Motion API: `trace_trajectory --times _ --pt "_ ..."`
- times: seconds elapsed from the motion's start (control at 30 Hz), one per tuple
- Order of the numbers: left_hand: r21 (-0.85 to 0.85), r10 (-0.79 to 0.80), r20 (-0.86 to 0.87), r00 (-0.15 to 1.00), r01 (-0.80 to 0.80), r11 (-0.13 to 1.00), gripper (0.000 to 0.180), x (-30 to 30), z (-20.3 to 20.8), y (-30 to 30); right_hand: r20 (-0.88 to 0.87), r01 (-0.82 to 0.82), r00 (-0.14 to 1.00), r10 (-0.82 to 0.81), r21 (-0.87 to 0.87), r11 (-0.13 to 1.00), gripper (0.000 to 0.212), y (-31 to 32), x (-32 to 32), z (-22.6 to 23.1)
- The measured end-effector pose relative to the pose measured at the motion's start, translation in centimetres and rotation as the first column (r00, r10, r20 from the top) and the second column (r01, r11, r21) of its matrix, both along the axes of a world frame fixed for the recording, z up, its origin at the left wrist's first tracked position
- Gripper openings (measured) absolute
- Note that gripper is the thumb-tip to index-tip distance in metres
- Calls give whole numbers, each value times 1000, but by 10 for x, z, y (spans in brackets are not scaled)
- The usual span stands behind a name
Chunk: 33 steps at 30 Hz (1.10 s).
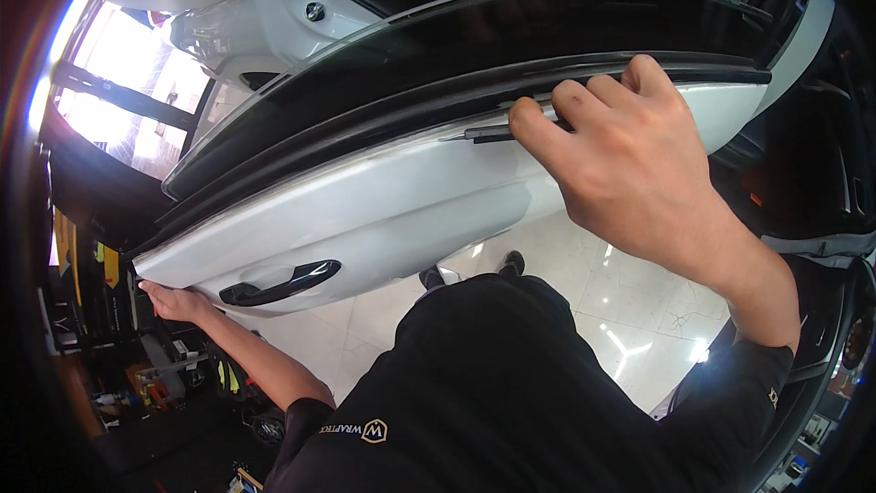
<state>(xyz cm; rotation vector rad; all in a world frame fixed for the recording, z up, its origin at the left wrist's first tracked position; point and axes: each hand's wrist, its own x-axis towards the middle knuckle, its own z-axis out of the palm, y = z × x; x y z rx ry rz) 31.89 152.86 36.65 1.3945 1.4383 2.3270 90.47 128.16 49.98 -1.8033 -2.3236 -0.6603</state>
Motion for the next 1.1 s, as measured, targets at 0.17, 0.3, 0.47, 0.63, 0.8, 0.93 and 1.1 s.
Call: trace_trajectory --times 0.17,0.3,0.47,0.63,0.8,0.93,1.1 --pt "-20 144 -27 989 -144 989 52 20 11 -6 5 34 999 -34 0 999 42 -7 22 -4" --pt "-6 190 -48 981 -191 982 53 26 13 -7 23 51 998 -52 35 998 40 -14 40 -9" --pt "-9 192 -69 979 -193 981 54 13 9 -4 18 33 999 -35 81 996 39 -19 64 -15" --pt "-3 230 -89 969 -231 973 55 15 10 -5 33 42 998 -45 85 995 36 -27 86 -19" --pt "-14 288 -132 948 -292 956 54 16 9 -3 43 70 996 -74 72 995 37 -38 107 -19" --pt "-29 383 -214 899 -398 917 52 -9 3 2 63 71 995 -77 92 993 39 -44 127 -23" --pt "-61 306 -156 939 -318 946 52 -12 -1 1 39 101 994 -104 75 992 40 -52 149 -27"
